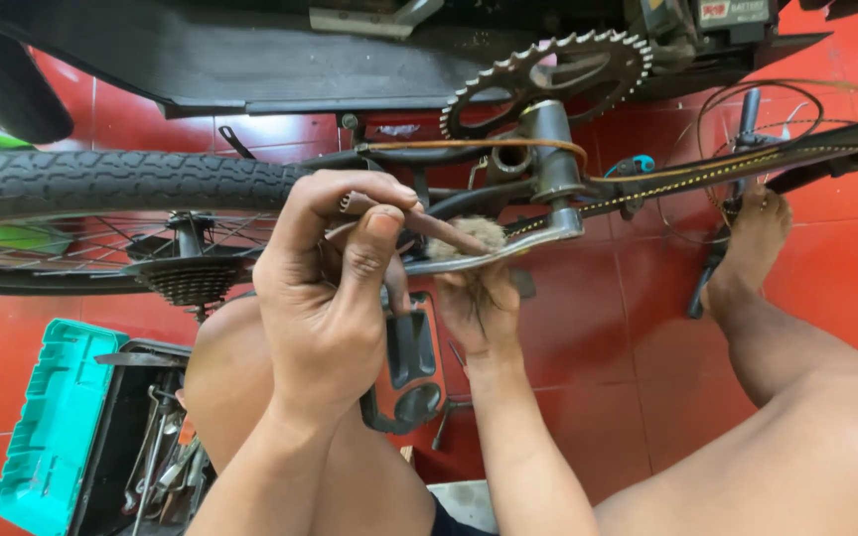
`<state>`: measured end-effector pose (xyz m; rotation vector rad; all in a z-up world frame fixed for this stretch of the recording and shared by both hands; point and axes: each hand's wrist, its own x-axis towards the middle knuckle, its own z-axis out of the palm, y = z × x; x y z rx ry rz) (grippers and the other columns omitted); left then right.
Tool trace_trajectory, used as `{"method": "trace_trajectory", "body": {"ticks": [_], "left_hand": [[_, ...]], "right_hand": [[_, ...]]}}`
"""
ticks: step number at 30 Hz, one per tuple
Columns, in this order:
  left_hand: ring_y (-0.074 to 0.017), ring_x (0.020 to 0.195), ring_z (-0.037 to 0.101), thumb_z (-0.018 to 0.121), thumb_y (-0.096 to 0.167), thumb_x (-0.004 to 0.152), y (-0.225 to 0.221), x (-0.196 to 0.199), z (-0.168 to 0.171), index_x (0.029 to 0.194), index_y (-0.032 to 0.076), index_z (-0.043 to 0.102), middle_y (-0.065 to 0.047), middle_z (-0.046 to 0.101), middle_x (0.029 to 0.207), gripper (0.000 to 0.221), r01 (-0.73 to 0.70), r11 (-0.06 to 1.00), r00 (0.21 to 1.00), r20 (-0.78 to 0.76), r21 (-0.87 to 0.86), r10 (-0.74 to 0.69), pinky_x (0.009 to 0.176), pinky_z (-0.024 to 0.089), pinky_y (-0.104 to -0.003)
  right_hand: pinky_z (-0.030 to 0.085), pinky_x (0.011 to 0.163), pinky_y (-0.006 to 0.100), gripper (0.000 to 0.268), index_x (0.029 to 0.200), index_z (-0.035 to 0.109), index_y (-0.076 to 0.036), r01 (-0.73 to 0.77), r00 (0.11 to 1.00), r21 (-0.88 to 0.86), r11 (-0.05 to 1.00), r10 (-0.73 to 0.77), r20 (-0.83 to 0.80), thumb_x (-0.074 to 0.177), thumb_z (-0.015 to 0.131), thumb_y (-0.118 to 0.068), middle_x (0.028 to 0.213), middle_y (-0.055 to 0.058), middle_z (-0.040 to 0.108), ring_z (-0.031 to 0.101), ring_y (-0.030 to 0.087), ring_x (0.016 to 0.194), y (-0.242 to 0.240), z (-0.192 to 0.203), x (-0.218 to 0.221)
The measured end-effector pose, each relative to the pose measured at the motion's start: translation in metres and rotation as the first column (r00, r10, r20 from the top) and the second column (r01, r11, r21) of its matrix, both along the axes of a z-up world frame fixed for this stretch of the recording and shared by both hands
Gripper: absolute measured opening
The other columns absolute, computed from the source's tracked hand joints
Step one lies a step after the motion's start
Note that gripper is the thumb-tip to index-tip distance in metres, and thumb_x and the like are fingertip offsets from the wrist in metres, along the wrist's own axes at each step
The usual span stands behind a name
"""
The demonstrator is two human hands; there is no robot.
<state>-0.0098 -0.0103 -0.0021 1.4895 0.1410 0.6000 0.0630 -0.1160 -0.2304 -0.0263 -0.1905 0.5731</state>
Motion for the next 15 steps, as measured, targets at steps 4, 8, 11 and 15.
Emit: {"method": "trace_trajectory", "body": {"ticks": [4,8,11,15], "left_hand": [[-0.0060,0.065,0.053,0.058,0.003,0.106,0.000,-0.001,-0.001,0.118,0.004,0.058,-0.006,0.063,0.112,0.012,0.022,1.000,1.000,0.009,-0.014,-0.022,0.058,0.048,-0.018],[-0.0054,0.064,0.053,0.057,0.006,0.107,0.003,-0.001,0.000,0.119,0.006,0.058,-0.005,0.063,0.107,0.012,0.036,0.998,0.999,0.031,-0.042,-0.034,0.057,0.047,-0.018],[-0.0060,0.062,0.053,0.057,0.009,0.107,0.001,-0.004,0.002,0.119,0.006,0.058,-0.006,0.064,0.106,0.012,0.055,0.995,0.998,0.042,-0.089,-0.051,0.057,0.046,-0.018],[-0.0072,0.075,0.066,0.056,0.009,0.108,-0.002,-0.006,0.007,0.118,0.006,0.055,-0.004,0.065,0.102,0.011,0.105,0.992,0.992,0.073,-0.076,-0.100,0.058,0.048,-0.017]], "right_hand": [[0.049,0.097,0.032,0.015,0.107,0.062,-0.006,-0.003,0.979,-0.272,0.962,0.059,0.197,0.093,0.064,-0.003,0.120,0.011,0.065,0.060,0.019,0.109,0.000,0.020,-0.019],[0.044,0.085,0.038,0.033,0.116,0.062,0.003,0.037,0.996,-0.413,0.910,0.000,0.089,0.086,0.057,-0.009,0.104,0.018,0.066,0.060,0.027,0.093,-0.046,0.026,-0.009],[0.045,0.073,0.031,0.028,0.106,0.057,-0.002,0.436,0.899,-0.598,0.672,-0.352,0.261,0.083,0.052,-0.018,0.089,0.015,0.062,0.056,0.022,0.077,-0.059,0.094,-0.011],[0.053,0.094,0.031,0.025,0.108,0.057,-0.006,0.822,0.570,-0.564,0.079,-0.145,0.809,0.084,0.059,-0.003,0.110,0.010,0.067,0.063,0.020,0.099,-0.043,0.160,-0.038]]}}
